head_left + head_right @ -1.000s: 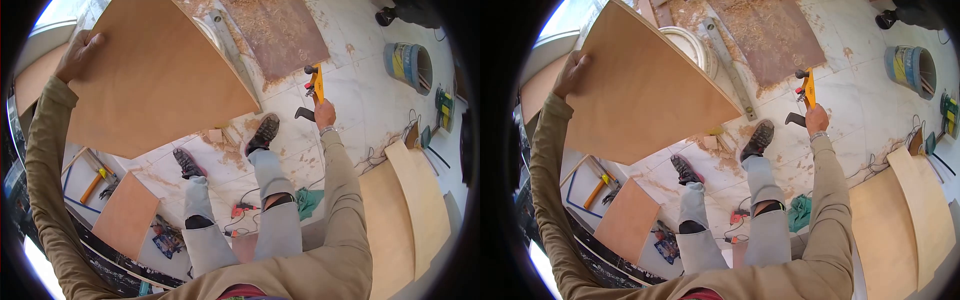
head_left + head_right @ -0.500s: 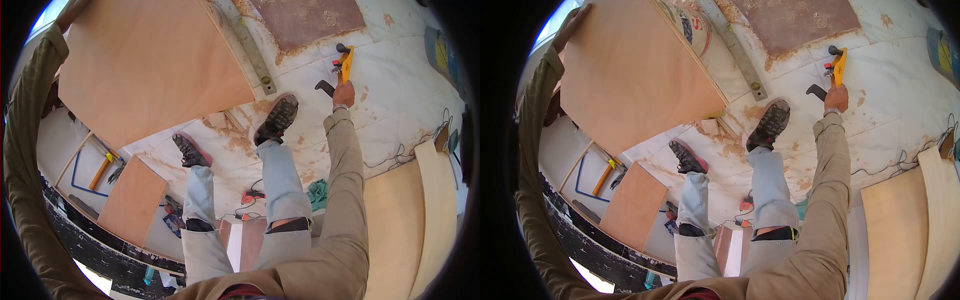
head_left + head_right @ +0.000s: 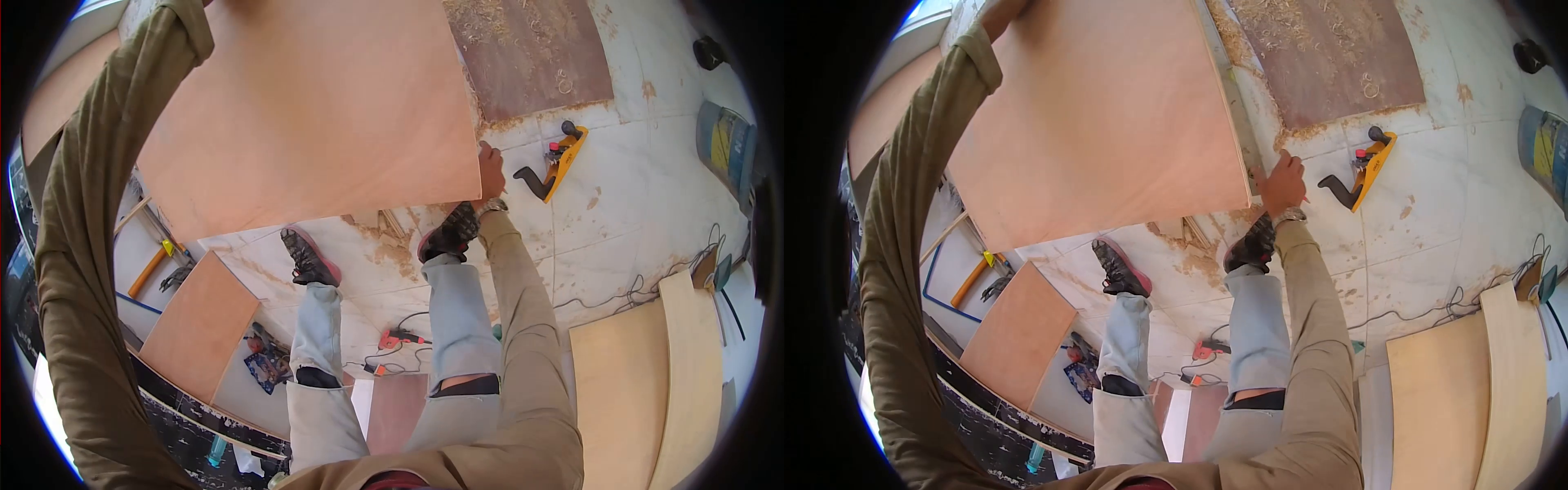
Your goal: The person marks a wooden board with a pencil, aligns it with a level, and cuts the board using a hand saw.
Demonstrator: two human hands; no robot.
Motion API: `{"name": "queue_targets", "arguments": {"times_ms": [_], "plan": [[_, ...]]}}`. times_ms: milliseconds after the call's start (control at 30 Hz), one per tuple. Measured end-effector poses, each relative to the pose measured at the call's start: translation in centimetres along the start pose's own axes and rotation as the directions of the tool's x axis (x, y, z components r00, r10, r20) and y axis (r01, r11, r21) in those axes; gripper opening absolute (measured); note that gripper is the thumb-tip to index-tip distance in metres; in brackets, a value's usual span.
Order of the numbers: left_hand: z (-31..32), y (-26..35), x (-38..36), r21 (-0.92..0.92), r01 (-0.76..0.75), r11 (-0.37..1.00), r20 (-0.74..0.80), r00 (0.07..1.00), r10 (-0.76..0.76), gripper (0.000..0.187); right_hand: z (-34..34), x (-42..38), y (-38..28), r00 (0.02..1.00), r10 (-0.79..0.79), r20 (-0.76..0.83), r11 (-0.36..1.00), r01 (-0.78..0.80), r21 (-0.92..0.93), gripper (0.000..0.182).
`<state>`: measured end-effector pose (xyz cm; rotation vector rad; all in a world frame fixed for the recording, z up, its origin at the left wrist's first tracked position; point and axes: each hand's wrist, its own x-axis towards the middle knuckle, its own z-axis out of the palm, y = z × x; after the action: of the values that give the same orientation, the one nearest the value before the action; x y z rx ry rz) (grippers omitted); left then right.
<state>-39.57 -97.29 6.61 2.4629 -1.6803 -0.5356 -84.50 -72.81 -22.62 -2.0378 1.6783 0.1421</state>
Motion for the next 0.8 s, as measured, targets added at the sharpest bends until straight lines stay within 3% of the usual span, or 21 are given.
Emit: {"name": "queue_targets", "arguments": {"times_ms": [33,67,167,233,267,333,400,433,500,567,667,800], "plan": [[0.3,0.9,-0.9,0.049,0.003,0.999,-0.022,1.000,-0.002,0.062,4.3,0.9,-1.0,0.995,-0.092,0.043,0.992,0.095,-0.078,0.056],[0.1,2.2,-2.5,0.148,-0.061,0.987,-0.066,0.995,0.072,0.061,5.0,2.1,-3.1,0.996,0.016,0.084,0.999,-0.013,-0.037,0.054],[3.3,-0.2,-0.6,0.025,-0.075,0.997,-0.264,0.961,0.079,0.056,5.5,4.2,-6.8,0.969,0.218,0.117,0.975,-0.223,0.026,0.042],[4.4,-1.7,0.1,-0.078,-0.136,0.988,-0.338,0.935,0.102,0.052,6.9,2.5,-5.2,0.996,0.083,-0.018,0.992,-0.080,0.098,0.040],[4.3,-1.6,0.1,-0.040,-0.136,0.990,-0.340,0.933,0.115,0.049,6.3,2.7,-4.3,0.994,0.008,-0.105,0.993,0.004,0.116,0.040],[3.9,-1.3,0.0,0.038,-0.131,0.991,-0.356,0.924,0.136,0.042,-2.4,1.6,-4.2,0.994,0.100,0.045,0.931,-0.110,0.348,0.036],[4.8,-1.4,-0.6,0.173,-0.226,0.959,-0.501,0.818,0.283,0.027,-9.7,-1.2,-3.1,0.984,0.079,0.160,0.811,-0.157,0.564,0.034],[4.6,-0.2,-1.5,0.015,-0.044,0.999,-0.436,0.899,0.046,0.029,-12.6,-2.3,-2.0,0.983,0.023,0.184,0.730,-0.142,0.668,0.033],[7.6,-0.5,-1.7,0.134,-0.076,0.988,-0.634,0.759,0.144,0.034,-19.7,-4.9,-2.7,0.967,0.099,0.235,0.826,-0.212,0.522,0.034],[8.7,1.3,-4.2,-0.020,-0.134,0.991,-0.597,0.796,0.096,0.037,-24.9,-7.8,-3.3,0.979,0.080,0.187,0.692,-0.189,0.696,0.037],[9.6,3.6,-6.3,-0.196,-0.148,0.969,-0.571,0.821,0.010,0.038,-29.3,-10.6,-5.1,0.965,0.021,0.260,0.473,-0.238,0.848,0.041],[8.9,5.1,-6.4,-0.638,-0.092,0.765,-0.403,0.886,-0.229,0.045,-27.4,-9.5,-9.0,0.930,-0.032,0.366,0.486,-0.306,0.819,0.047]]}}
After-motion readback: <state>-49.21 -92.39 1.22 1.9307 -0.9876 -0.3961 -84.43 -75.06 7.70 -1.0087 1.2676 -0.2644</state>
